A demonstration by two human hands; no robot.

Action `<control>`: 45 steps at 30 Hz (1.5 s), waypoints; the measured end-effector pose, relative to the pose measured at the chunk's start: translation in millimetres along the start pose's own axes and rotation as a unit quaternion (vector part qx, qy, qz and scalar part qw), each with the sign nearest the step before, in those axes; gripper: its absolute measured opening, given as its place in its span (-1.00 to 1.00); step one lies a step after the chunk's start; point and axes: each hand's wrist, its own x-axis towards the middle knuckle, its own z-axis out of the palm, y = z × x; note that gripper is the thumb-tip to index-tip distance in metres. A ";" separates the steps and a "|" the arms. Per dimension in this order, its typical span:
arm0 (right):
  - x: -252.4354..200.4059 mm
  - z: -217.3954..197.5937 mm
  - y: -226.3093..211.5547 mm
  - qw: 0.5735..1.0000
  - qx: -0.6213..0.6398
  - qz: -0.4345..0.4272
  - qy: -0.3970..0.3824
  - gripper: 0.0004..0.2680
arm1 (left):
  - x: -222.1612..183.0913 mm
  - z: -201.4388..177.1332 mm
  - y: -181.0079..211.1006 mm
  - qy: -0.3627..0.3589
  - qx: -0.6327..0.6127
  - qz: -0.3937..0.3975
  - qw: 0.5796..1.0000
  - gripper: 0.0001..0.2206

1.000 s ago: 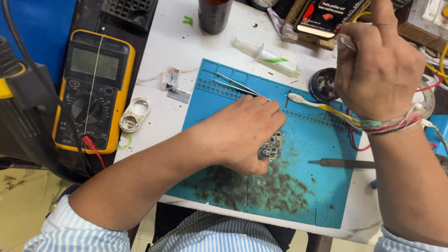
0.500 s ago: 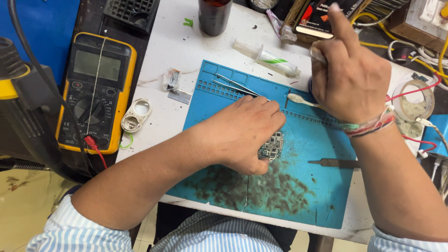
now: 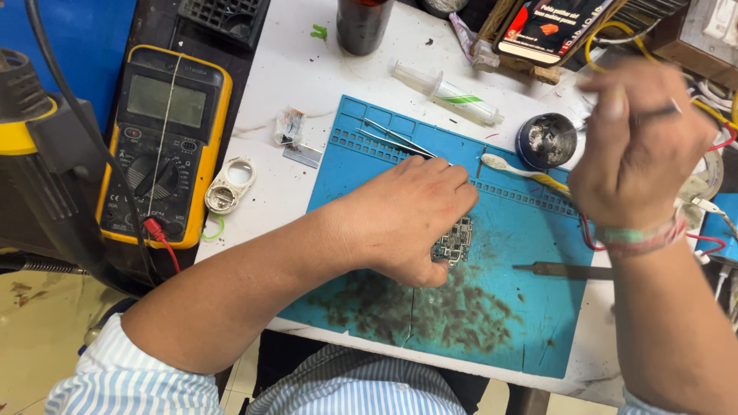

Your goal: The person cleans a mobile phone motherboard using a toothbrush and tweezers while working at a repair bench.

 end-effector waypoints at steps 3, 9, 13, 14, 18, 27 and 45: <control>-13.2 -4.8 -19.1 0.998 0.052 0.032 -0.020 -0.84 | -0.2 1.6 -1.5 0.004 -0.004 0.002 1.000 -0.44; 17.5 -3.2 -25.9 0.991 -0.073 -0.072 -0.089 -0.90 | 0.1 1.8 -0.1 0.022 -0.005 0.008 1.000 -0.45; 42.4 5.5 -18.9 0.979 -0.146 -0.099 -0.097 -0.91 | -1.8 1.3 1.8 0.031 -0.004 0.006 0.999 -0.46; 43.4 4.6 -16.8 0.980 -0.153 -0.086 -0.094 -0.94 | -1.8 1.0 1.6 0.030 -0.003 0.006 1.000 -0.46; 27.3 -1.0 -10.5 0.992 -0.103 -0.051 -0.042 -0.90 | -1.4 3.0 -0.2 0.024 0.000 0.008 1.000 -0.46; -29.6 -11.2 -34.6 0.978 0.127 0.154 -0.061 -0.73 | -1.0 3.9 -3.9 0.022 -0.005 0.010 1.000 -0.46; -2.0 -7.3 -25.4 0.996 -0.022 -0.051 -0.065 -0.92 | -0.4 1.9 -0.5 0.036 -0.026 0.019 0.999 -0.48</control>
